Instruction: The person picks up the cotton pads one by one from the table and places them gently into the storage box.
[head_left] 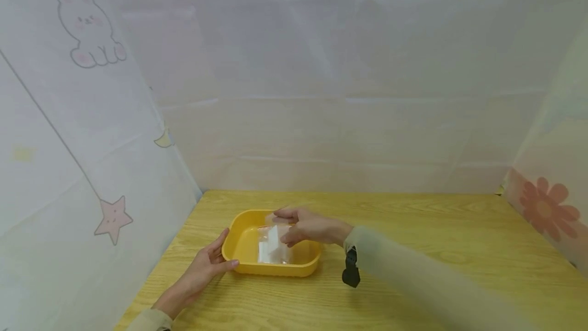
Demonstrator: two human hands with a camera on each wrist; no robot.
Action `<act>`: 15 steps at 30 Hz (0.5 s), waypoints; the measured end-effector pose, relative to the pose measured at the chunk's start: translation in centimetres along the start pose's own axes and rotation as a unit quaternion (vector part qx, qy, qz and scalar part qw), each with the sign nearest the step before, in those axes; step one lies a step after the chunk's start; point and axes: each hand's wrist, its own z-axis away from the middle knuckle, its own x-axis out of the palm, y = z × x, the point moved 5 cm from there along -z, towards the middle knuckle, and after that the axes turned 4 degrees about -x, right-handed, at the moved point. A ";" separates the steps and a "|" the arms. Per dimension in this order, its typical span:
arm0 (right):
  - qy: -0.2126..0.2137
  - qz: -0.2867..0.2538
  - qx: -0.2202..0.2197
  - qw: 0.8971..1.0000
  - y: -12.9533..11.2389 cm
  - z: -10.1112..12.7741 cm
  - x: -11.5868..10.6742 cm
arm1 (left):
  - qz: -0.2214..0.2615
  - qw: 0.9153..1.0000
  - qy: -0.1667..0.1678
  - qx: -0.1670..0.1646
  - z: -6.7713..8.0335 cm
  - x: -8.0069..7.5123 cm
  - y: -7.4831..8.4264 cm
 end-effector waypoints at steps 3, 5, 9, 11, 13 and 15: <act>0.009 -0.006 0.015 1.000 0.6 -0.7 0.6 | -0.002 1.000 0.000 -0.001 0.0 -0.1 -0.1; 0.014 -0.010 0.023 1.000 0.9 -1.1 1.0 | -0.001 1.000 0.000 0.000 0.0 -0.1 -0.1; 0.029 0.009 0.034 0.999 1.5 -1.7 1.3 | -0.001 1.000 0.003 -0.001 -0.1 -0.1 -0.1; 0.036 0.039 0.040 0.998 1.7 -1.8 1.4 | -0.001 1.000 0.003 0.000 -0.1 0.0 -0.1; 0.046 0.085 0.047 0.994 1.7 -1.8 1.4 | 0.000 1.000 0.001 0.000 -0.1 0.0 0.0; 0.054 0.131 0.054 0.988 1.5 -1.7 1.3 | 0.003 1.000 -0.002 0.001 0.0 0.0 0.0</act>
